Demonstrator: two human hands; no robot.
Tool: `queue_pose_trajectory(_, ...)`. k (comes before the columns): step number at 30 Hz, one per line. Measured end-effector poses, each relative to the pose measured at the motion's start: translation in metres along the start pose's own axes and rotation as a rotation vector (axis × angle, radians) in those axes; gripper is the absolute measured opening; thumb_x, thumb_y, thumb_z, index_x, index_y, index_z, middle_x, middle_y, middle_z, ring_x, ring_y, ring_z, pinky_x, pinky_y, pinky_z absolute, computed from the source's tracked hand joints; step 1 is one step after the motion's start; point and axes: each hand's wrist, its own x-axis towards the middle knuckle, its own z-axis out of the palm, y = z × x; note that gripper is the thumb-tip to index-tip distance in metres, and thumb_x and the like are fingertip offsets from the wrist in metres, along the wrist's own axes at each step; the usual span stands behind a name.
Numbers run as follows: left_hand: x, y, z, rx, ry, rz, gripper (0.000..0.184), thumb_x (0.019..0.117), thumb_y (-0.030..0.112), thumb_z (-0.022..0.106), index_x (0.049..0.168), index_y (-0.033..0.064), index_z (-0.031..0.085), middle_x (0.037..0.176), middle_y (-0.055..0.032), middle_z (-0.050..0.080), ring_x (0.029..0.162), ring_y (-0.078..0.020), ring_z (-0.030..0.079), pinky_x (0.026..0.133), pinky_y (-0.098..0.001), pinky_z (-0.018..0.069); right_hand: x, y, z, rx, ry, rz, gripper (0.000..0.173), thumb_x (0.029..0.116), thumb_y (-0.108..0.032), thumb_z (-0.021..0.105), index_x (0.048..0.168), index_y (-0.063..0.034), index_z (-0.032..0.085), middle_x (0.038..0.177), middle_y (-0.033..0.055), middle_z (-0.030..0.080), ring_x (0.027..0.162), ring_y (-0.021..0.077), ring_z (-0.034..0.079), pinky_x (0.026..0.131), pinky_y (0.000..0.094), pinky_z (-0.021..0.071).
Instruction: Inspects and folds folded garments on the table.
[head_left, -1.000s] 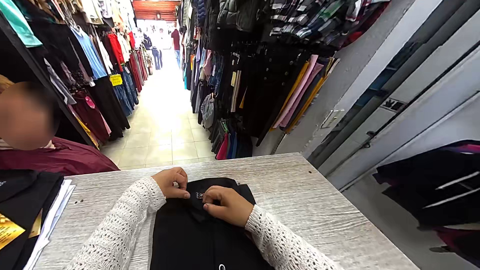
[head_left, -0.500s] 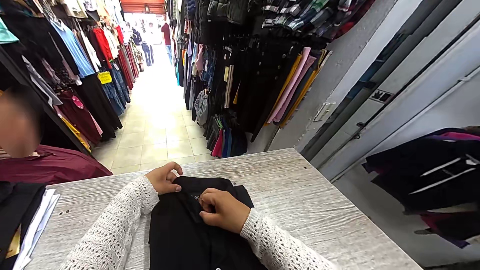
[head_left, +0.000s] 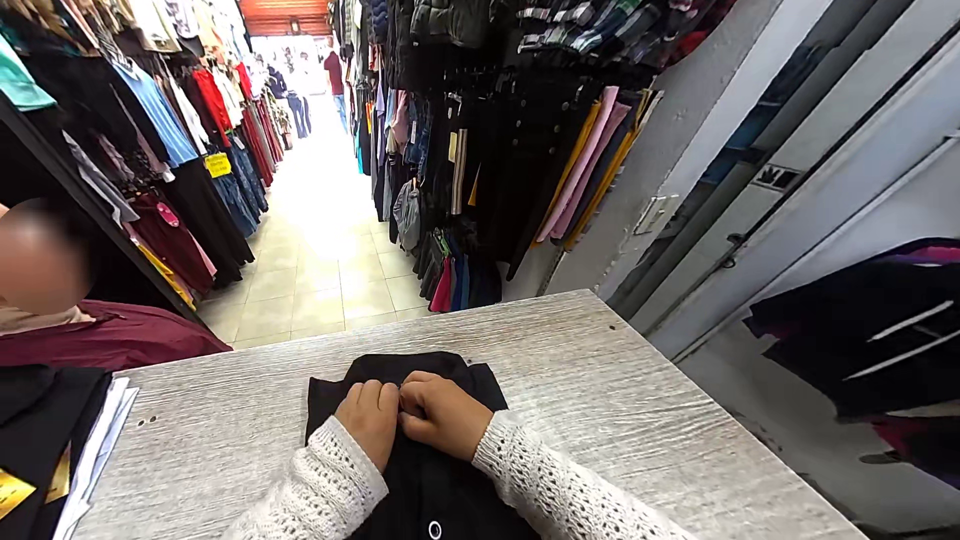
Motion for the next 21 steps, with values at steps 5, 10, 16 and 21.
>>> queue_pose_trajectory(5,-0.008,-0.007,0.002,0.012,-0.111,-0.113,0.050,0.0980,0.016,0.059,0.138,-0.0137,0.055,0.138,-0.0324,0.058,0.128,-0.0491,0.057,0.107,-0.0616,0.0430,-0.004,0.001,0.007,-0.057,0.045,-0.036,0.027,0.0984,-0.009,0.054,0.092,0.0161,0.062,0.110,0.0321,0.063,0.110,0.0403,0.060,0.098,0.0447,0.0446)
queue_pose_trajectory(10,0.001,-0.009,-0.017,0.041,-0.496,-0.367,0.091,0.0996,0.056,0.050,0.160,-0.0031,0.019,0.168,-0.0231,0.017,0.156,-0.0381,0.017,0.122,-0.0639,0.0091,-0.011,0.006,0.006,-0.035,0.036,-0.050,0.033,0.0990,-0.016,0.057,0.100,0.0161,0.063,0.117,0.0322,0.063,0.116,0.0396,0.059,0.102,0.0443,0.0439)
queue_pose_trajectory(16,0.002,-0.015,-0.020,0.056,-0.513,-0.479,0.133,0.0753,0.087,0.057,0.162,-0.0006,0.007,0.169,-0.0244,0.008,0.158,-0.0374,0.004,0.120,-0.0680,-0.0020,-0.017,0.018,0.004,-0.110,0.329,-0.131,0.030,0.1026,-0.015,0.053,0.105,0.0081,0.071,0.112,0.0215,0.071,0.111,0.0306,0.068,0.100,0.0434,0.0519)
queue_pose_trajectory(21,-0.001,-0.015,-0.022,0.037,-0.492,-0.457,0.133,0.0754,0.085,0.060,0.162,-0.0017,0.007,0.169,-0.0232,0.010,0.158,-0.0369,0.006,0.118,-0.0698,-0.0015,-0.042,0.048,-0.028,-0.165,0.676,-0.065,0.022,0.1009,-0.006,0.055,0.115,0.0040,0.069,0.115,0.0183,0.070,0.102,0.0287,0.070,0.091,0.0456,0.0579)
